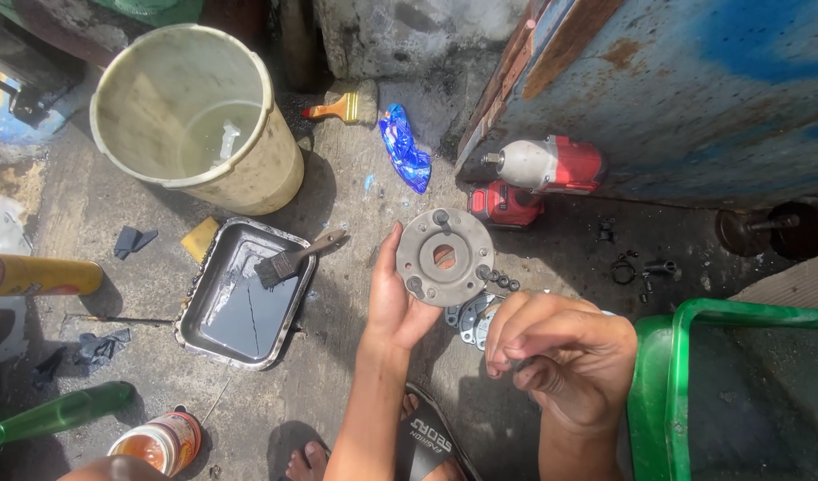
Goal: Cleaning and inspecting motorcycle clutch shoes and related components before assembly.
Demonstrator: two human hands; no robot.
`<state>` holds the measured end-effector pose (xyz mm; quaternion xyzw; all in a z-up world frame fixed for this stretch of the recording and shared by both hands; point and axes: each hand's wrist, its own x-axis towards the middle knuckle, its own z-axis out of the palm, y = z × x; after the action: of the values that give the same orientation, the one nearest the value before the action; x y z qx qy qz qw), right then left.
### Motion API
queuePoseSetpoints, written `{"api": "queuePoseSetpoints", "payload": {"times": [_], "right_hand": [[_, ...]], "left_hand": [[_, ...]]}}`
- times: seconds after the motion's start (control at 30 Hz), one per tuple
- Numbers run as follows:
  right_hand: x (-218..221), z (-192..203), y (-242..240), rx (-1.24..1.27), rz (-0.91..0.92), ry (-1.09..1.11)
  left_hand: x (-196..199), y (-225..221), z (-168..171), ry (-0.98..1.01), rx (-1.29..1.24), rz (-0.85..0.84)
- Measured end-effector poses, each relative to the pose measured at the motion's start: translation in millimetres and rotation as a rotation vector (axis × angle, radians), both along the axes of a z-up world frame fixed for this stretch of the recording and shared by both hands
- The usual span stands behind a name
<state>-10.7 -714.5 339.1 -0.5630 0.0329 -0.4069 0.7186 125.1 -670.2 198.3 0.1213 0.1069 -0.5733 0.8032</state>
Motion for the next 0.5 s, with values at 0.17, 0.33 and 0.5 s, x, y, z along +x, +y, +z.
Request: {"api": "queuePoseSetpoints", "payload": {"times": [0.17, 0.33, 0.5], "right_hand": [[2, 2, -12, 0.045, 0.027, -0.034], [11, -44, -48, -0.152, -0.223, 0.010], [16, -65, -68, -0.134, -0.453, 0.595]], "left_hand": [[11, -7, 15, -0.042, -0.001, 0.020], [18, -13, -19, 0.003, 0.103, -0.013], [15, -7, -16, -0.012, 0.096, -0.033]]}}
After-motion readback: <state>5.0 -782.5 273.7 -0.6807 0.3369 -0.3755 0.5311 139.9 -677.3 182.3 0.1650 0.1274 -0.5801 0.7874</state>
